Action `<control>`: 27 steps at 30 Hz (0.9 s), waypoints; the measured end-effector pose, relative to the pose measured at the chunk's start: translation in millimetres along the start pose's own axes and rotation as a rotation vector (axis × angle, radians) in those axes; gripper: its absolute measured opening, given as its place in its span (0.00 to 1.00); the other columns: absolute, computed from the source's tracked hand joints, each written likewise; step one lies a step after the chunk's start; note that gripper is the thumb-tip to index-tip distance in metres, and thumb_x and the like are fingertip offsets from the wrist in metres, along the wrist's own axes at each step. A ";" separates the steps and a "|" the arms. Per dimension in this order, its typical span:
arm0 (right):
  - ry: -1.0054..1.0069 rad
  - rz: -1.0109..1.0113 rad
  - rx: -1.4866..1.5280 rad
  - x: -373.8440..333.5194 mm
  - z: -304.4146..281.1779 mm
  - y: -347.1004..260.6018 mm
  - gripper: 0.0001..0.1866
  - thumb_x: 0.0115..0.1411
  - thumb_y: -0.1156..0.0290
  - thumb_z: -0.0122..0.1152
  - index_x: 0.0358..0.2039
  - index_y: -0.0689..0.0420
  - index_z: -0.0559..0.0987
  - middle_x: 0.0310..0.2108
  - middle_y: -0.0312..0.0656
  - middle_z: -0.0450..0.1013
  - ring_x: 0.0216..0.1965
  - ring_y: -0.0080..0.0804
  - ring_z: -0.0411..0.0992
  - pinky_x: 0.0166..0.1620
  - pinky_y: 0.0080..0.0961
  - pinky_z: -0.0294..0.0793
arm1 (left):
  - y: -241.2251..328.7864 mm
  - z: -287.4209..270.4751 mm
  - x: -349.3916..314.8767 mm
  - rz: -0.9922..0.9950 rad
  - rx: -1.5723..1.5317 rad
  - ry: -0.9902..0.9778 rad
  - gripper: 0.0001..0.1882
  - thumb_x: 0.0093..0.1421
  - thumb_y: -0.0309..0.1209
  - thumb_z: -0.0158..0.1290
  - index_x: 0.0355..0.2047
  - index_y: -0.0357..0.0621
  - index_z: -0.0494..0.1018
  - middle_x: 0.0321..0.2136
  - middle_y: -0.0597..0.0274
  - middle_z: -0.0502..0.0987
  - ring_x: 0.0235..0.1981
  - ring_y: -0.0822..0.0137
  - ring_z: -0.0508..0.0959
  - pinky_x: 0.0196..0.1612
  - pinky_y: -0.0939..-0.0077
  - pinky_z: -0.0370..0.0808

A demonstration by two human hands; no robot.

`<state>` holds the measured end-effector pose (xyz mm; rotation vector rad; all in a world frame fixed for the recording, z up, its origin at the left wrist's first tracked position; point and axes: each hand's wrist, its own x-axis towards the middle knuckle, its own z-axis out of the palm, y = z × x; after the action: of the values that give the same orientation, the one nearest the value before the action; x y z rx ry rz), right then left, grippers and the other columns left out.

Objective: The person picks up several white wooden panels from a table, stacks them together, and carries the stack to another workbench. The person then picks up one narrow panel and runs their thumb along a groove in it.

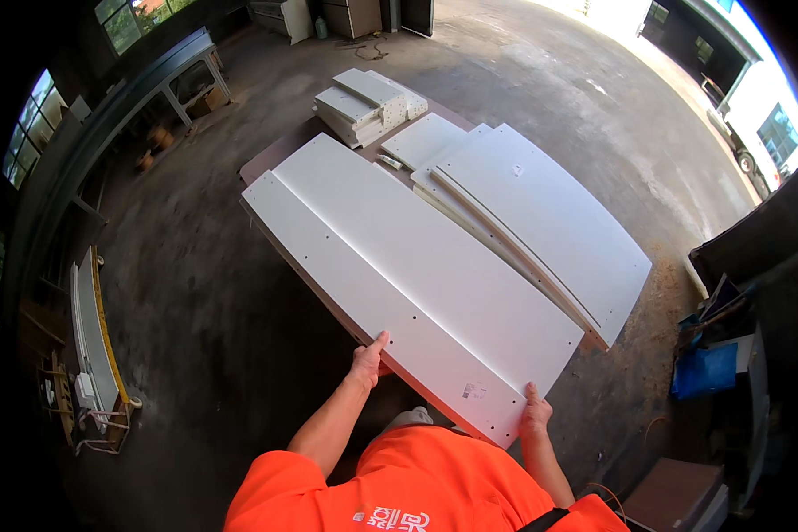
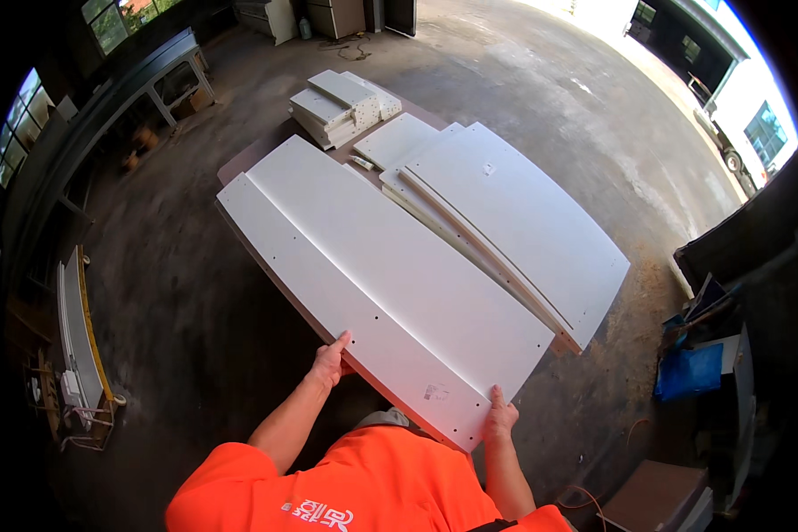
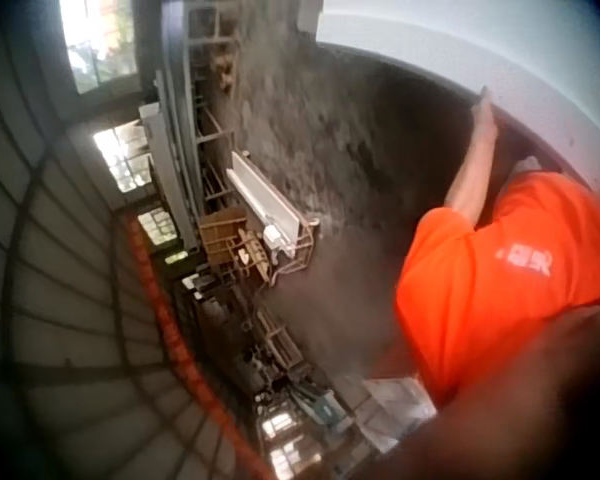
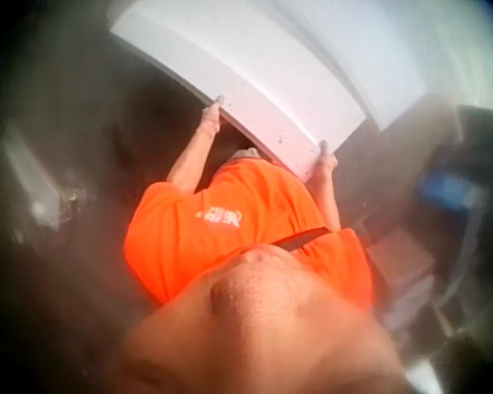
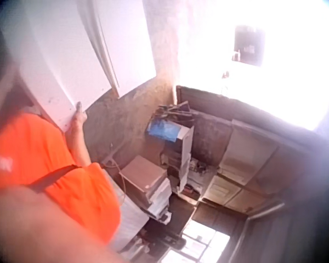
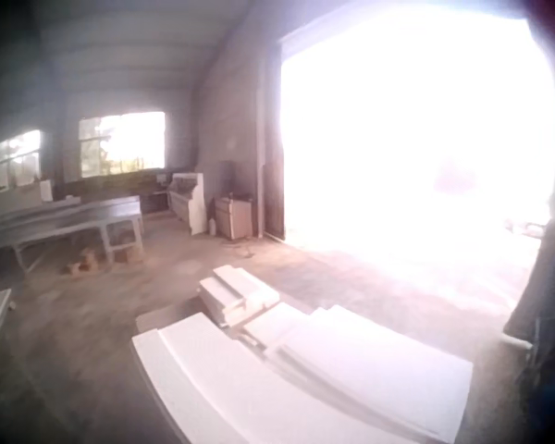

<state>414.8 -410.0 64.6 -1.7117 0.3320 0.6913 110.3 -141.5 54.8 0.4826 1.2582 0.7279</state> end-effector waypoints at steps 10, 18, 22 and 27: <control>0.027 -0.104 -0.092 -13.9 -74.2 -24.3 0.18 0.59 0.60 0.72 0.27 0.60 0.75 0.27 0.36 0.75 0.24 0.23 0.70 0.28 0.26 0.72 | 60.7 55.7 -20.4 -0.006 -0.155 0.201 0.41 0.52 0.47 0.70 0.56 0.30 0.68 0.54 0.53 0.74 0.50 0.58 0.77 0.52 0.58 0.77; 0.041 -0.217 0.150 38.1 -166.0 -62.0 0.20 0.60 0.57 0.70 0.25 0.56 0.72 0.25 0.35 0.74 0.23 0.23 0.71 0.27 0.25 0.73 | 17.7 169.8 -47.4 0.054 -0.053 0.074 0.40 0.53 0.48 0.69 0.55 0.30 0.69 0.52 0.55 0.75 0.51 0.61 0.75 0.51 0.62 0.76; 0.111 -0.131 0.161 65.1 -209.5 -97.5 0.24 0.60 0.51 0.68 0.37 0.64 0.80 0.32 0.40 0.79 0.28 0.34 0.77 0.35 0.35 0.80 | 17.6 268.1 -71.8 -0.121 0.100 0.030 0.38 0.53 0.52 0.68 0.52 0.34 0.72 0.50 0.55 0.76 0.47 0.65 0.76 0.43 0.67 0.77; 0.084 -0.092 0.171 114.1 -245.1 -130.7 0.26 0.60 0.51 0.67 0.40 0.65 0.80 0.36 0.43 0.80 0.32 0.36 0.79 0.38 0.35 0.81 | -20.6 348.3 -45.2 -0.190 0.111 -0.112 0.40 0.55 0.53 0.65 0.54 0.31 0.67 0.50 0.52 0.75 0.48 0.62 0.76 0.43 0.65 0.76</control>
<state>643.2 -594.1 128.4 -1.5850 0.3585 0.5108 445.0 -167.3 160.4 0.4805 1.2243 0.4668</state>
